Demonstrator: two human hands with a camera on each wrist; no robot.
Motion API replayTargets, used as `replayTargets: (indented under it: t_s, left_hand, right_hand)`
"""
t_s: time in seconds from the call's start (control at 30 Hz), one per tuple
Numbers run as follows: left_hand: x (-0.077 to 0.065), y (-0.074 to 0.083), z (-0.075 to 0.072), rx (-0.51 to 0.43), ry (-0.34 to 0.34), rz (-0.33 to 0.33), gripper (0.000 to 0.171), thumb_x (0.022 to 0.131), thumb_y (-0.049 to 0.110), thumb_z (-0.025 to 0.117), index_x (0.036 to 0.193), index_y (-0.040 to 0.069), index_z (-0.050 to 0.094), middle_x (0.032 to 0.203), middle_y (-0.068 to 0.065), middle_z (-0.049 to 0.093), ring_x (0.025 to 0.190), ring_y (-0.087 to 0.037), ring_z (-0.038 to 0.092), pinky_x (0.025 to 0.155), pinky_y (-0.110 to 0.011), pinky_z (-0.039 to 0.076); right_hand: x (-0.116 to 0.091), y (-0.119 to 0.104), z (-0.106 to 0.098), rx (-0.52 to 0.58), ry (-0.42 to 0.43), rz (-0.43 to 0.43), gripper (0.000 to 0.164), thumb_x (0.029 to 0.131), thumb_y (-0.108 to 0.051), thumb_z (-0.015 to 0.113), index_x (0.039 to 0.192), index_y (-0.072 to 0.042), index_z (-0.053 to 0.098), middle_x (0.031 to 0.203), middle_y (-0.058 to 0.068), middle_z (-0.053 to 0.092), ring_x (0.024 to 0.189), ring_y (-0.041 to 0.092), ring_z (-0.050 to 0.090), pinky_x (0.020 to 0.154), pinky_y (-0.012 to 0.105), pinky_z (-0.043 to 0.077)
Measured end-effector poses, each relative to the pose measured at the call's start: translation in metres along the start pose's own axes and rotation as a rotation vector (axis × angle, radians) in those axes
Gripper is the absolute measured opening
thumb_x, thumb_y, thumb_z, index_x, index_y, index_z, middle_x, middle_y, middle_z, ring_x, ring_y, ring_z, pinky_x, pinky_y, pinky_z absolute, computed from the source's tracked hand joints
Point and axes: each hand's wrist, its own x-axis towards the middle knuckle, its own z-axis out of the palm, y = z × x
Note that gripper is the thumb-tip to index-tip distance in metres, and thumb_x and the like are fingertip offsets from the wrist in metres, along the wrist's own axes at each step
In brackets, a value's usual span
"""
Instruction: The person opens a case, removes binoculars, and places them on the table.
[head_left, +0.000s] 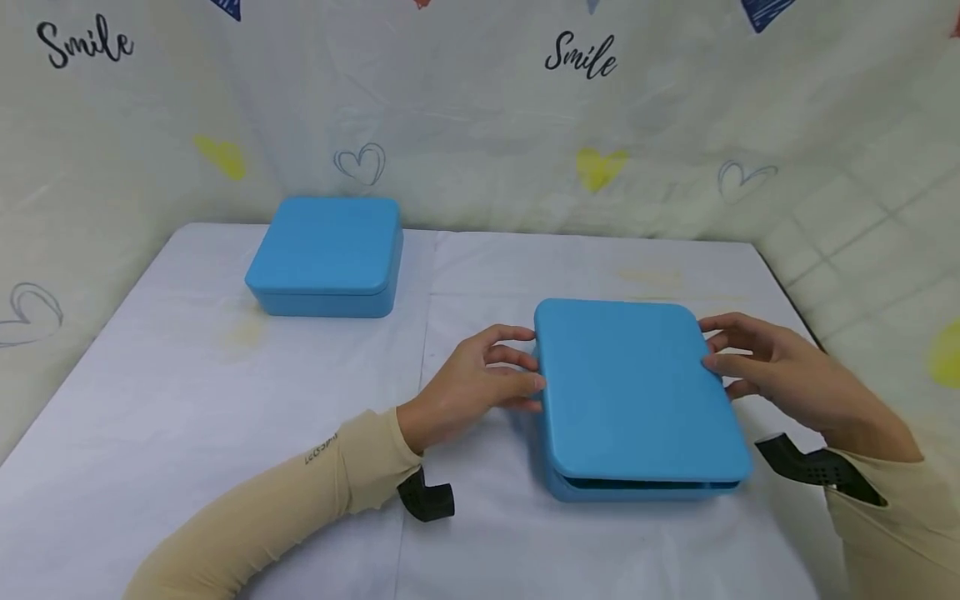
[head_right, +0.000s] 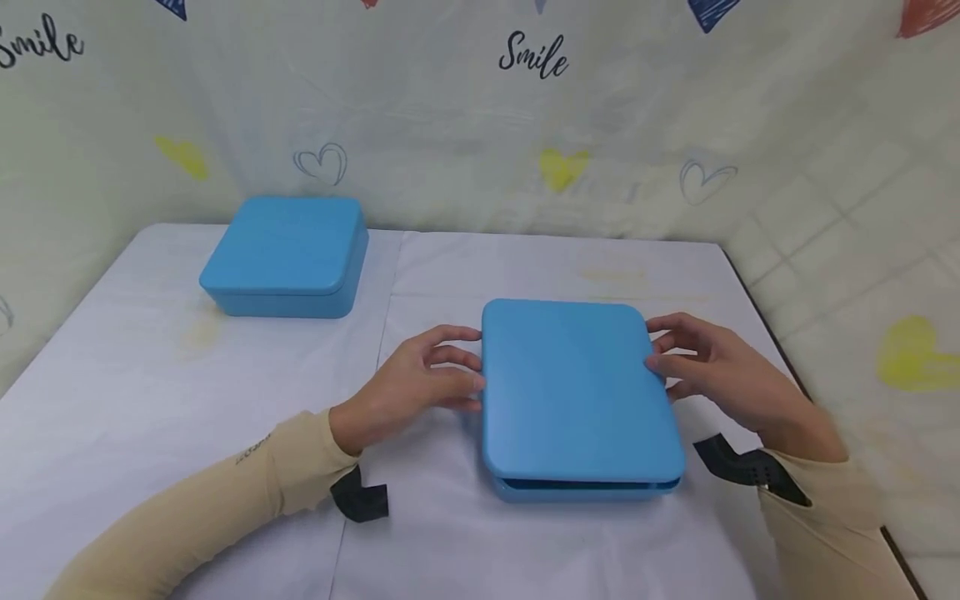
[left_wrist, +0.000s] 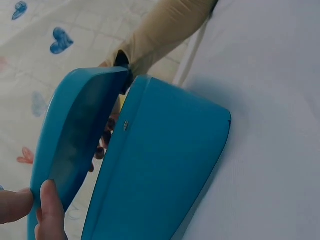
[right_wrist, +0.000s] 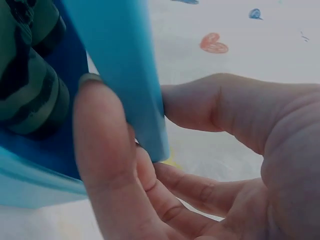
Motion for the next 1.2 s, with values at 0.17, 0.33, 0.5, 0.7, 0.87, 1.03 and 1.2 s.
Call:
replayTargets:
  t_s: [0.17, 0.33, 0.5, 0.7, 0.87, 1.03, 1.2]
  left_hand:
    - [0.000, 0.009, 0.000, 0.053, -0.016, 0.007, 0.059, 0.093, 0.004, 0.072, 0.146, 0.016, 0.049, 0.124, -0.015, 0.061, 0.089, -0.021, 0.074, 0.089, -0.045, 0.064]
    - [0.001, 0.018, -0.001, 0.078, -0.007, 0.005, 0.059, 0.092, 0.004, 0.072, 0.145, 0.017, 0.050, 0.125, -0.016, 0.061, 0.088, -0.022, 0.074, 0.089, -0.044, 0.065]
    - [0.002, 0.025, -0.003, 0.121, 0.001, 0.013, 0.060, 0.093, 0.006, 0.072, 0.147, 0.019, 0.049, 0.126, -0.015, 0.061, 0.089, -0.022, 0.075, 0.088, -0.043, 0.065]
    - [0.004, 0.033, -0.004, 0.150, -0.002, 0.025, 0.060, 0.093, 0.008, 0.072, 0.147, 0.019, 0.048, 0.127, -0.015, 0.061, 0.090, -0.022, 0.075, 0.093, -0.048, 0.063]
    - [0.007, 0.039, -0.006, 0.165, 0.008, 0.032, 0.059, 0.093, 0.008, 0.072, 0.147, 0.018, 0.049, 0.126, -0.015, 0.061, 0.090, -0.023, 0.075, 0.095, -0.052, 0.062]
    - [0.008, 0.045, -0.008, 0.186, 0.011, 0.049, 0.057, 0.094, 0.009, 0.072, 0.146, 0.018, 0.049, 0.127, -0.015, 0.062, 0.092, -0.024, 0.076, 0.097, -0.054, 0.060]
    - [0.008, 0.051, -0.010, 0.188, 0.011, 0.071, 0.058, 0.095, 0.009, 0.072, 0.147, 0.018, 0.049, 0.127, -0.015, 0.062, 0.094, -0.024, 0.075, 0.092, -0.047, 0.063]
  right_hand:
    - [-0.005, -0.004, 0.002, -0.002, 0.039, -0.032, 0.042, 0.107, -0.015, 0.057, 0.146, -0.019, 0.043, 0.121, -0.011, 0.059, 0.098, 0.006, 0.068, 0.074, 0.031, 0.063]
    - [-0.007, -0.013, -0.001, -0.034, 0.077, -0.012, 0.042, 0.107, -0.020, 0.058, 0.147, -0.019, 0.044, 0.120, -0.011, 0.060, 0.095, 0.008, 0.069, 0.074, 0.029, 0.063]
    - [-0.006, -0.022, -0.003, -0.045, 0.093, 0.009, 0.045, 0.107, -0.024, 0.058, 0.148, -0.016, 0.042, 0.119, -0.009, 0.058, 0.094, 0.008, 0.070, 0.075, 0.028, 0.063]
    - [-0.004, -0.028, -0.007, -0.054, 0.113, 0.031, 0.050, 0.106, -0.028, 0.059, 0.150, -0.014, 0.040, 0.120, -0.010, 0.057, 0.096, 0.003, 0.069, 0.076, 0.026, 0.062]
    - [-0.001, -0.037, -0.011, -0.031, 0.133, 0.059, 0.055, 0.106, -0.031, 0.060, 0.152, -0.013, 0.038, 0.118, -0.012, 0.058, 0.096, 0.004, 0.069, 0.077, 0.025, 0.062]
    - [0.001, -0.046, -0.012, 0.007, 0.155, 0.072, 0.056, 0.105, -0.031, 0.061, 0.153, -0.013, 0.038, 0.117, -0.012, 0.058, 0.097, 0.005, 0.069, 0.079, 0.026, 0.062]
    - [0.005, -0.052, -0.012, 0.012, 0.169, 0.075, 0.059, 0.105, -0.036, 0.060, 0.155, -0.013, 0.036, 0.118, -0.009, 0.056, 0.097, 0.005, 0.068, 0.080, 0.024, 0.062]
